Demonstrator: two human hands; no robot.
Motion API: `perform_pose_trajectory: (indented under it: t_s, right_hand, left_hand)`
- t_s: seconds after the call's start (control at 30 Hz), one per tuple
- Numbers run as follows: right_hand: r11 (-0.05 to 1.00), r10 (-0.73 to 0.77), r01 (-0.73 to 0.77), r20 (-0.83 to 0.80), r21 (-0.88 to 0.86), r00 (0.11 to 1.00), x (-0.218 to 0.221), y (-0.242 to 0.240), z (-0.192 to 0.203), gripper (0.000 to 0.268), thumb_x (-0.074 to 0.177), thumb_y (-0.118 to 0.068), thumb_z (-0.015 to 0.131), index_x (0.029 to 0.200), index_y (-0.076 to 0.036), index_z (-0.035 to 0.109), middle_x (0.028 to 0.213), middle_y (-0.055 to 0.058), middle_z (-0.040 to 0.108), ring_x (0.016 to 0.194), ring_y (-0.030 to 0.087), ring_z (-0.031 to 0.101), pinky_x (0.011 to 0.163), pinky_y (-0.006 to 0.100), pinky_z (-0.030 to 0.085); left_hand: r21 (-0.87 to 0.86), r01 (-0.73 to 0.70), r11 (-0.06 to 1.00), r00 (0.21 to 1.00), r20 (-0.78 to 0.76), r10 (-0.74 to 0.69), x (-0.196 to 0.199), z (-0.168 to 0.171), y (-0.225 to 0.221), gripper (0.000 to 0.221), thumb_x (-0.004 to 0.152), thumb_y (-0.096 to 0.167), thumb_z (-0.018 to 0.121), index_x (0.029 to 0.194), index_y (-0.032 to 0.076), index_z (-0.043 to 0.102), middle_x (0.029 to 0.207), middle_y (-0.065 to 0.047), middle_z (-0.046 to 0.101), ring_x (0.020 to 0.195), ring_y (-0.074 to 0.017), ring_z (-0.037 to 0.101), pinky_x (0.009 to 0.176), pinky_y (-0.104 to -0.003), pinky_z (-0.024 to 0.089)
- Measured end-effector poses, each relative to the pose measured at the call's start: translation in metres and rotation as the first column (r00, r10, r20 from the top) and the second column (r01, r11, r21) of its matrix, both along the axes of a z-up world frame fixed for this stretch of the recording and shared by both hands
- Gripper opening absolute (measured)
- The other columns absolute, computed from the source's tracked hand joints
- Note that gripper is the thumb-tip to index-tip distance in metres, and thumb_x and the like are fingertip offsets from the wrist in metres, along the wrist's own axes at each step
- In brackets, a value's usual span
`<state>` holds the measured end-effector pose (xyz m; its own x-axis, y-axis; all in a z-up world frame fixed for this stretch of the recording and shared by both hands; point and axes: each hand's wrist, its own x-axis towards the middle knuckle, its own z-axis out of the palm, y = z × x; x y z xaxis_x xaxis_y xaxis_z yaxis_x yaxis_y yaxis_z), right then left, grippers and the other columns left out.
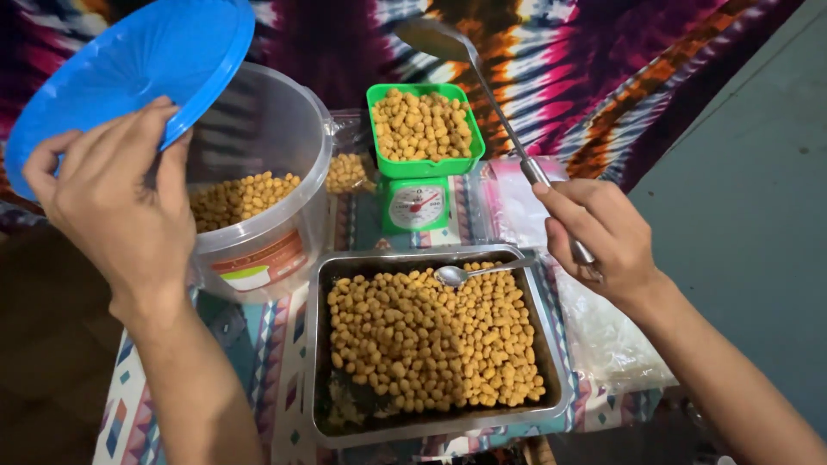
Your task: Measuring and portioning small snacks from a large container into a tray using a ladle and a scale.
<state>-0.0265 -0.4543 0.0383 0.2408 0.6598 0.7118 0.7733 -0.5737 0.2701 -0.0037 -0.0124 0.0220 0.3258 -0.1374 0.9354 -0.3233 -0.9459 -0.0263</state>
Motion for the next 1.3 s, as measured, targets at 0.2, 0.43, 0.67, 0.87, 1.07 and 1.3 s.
perform_pose_trajectory:
  t_s: [0.2, 0.43, 0.67, 0.87, 1.07, 1.3]
  right_hand:
    - [0.817, 0.205, -0.003, -0.285, 0.577, 0.936, -0.012, 0.074, 0.029, 0.030, 0.114, -0.009, 0.042, 0.126, 0.010, 0.062, 0.104, 0.029, 0.072, 0.088, 0.035, 0.076, 0.076, 0.037, 0.063]
    - [0.466, 0.702, 0.467, -0.635, 0.751, 0.321, 0.045, 0.159, 0.045, 0.050, 0.096, -0.037, 0.056, 0.119, 0.005, 0.069, 0.087, 0.015, 0.075, 0.073, 0.018, 0.073, 0.070, 0.023, 0.064]
    - [0.818, 0.343, 0.465, -0.936, 0.338, 0.077, 0.083, 0.216, 0.045, 0.055, 0.084, -0.059, 0.055, 0.097, -0.009, 0.073, 0.064, -0.004, 0.056, 0.059, 0.008, 0.052, 0.068, 0.023, 0.047]
    - [0.856, 0.058, 0.474, -0.951, 0.204, 0.304, 0.093, 0.220, 0.029, 0.049, 0.087, -0.059, 0.056, 0.107, -0.014, 0.064, 0.076, -0.002, 0.061, 0.074, 0.014, 0.059, 0.066, 0.033, 0.045]
    - [0.696, 0.136, 0.538, -0.822, 0.477, 0.553, 0.101, 0.139, 0.009, 0.049, 0.094, -0.051, 0.054, 0.122, -0.014, 0.069, 0.094, -0.002, 0.073, 0.071, 0.007, 0.060, 0.059, 0.021, 0.051]
    - [0.527, 0.098, 0.664, -0.814, 0.530, 0.572, 0.161, 0.038, -0.055, 0.048, 0.095, -0.050, 0.057, 0.123, -0.011, 0.065, 0.111, 0.005, 0.069, 0.101, 0.013, 0.063, 0.087, 0.028, 0.049]
  left_hand:
    - [-0.051, 0.018, 0.999, 0.998, 0.063, -0.014, 0.000, 0.000, 0.003, 0.029, 0.127, 0.018, 0.065, 0.125, -0.002, 0.085, 0.123, -0.012, 0.085, 0.111, -0.0304, 0.074, 0.102, -0.038, 0.036]
    - [-0.013, 0.004, 1.000, 0.999, -0.046, -0.004, -0.002, 0.002, 0.003, 0.012, 0.114, 0.006, 0.081, 0.125, 0.005, 0.086, 0.125, -0.008, 0.083, 0.114, -0.0279, 0.072, 0.104, -0.041, 0.033]
    - [-0.012, 0.040, 0.999, 0.986, -0.162, -0.041, -0.006, 0.004, -0.001, 0.016, 0.109, 0.007, 0.079, 0.125, 0.009, 0.085, 0.126, -0.008, 0.082, 0.116, -0.0280, 0.072, 0.104, -0.045, 0.035]
    - [0.006, 0.027, 1.000, 0.980, -0.197, -0.025, -0.002, -0.001, 0.002, 0.016, 0.110, 0.013, 0.080, 0.125, 0.012, 0.086, 0.127, -0.006, 0.082, 0.120, -0.0260, 0.073, 0.106, -0.043, 0.036]
    - [-0.005, 0.033, 0.999, 0.979, -0.203, -0.034, -0.004, -0.002, 0.001, 0.010, 0.111, 0.013, 0.084, 0.121, 0.014, 0.087, 0.123, -0.005, 0.083, 0.120, -0.0250, 0.073, 0.106, -0.042, 0.037]
    - [-0.012, 0.026, 1.000, 0.976, -0.218, -0.028, 0.000, -0.005, 0.001, 0.011, 0.113, 0.016, 0.083, 0.123, 0.015, 0.087, 0.124, -0.004, 0.083, 0.120, -0.0240, 0.072, 0.108, -0.043, 0.036]
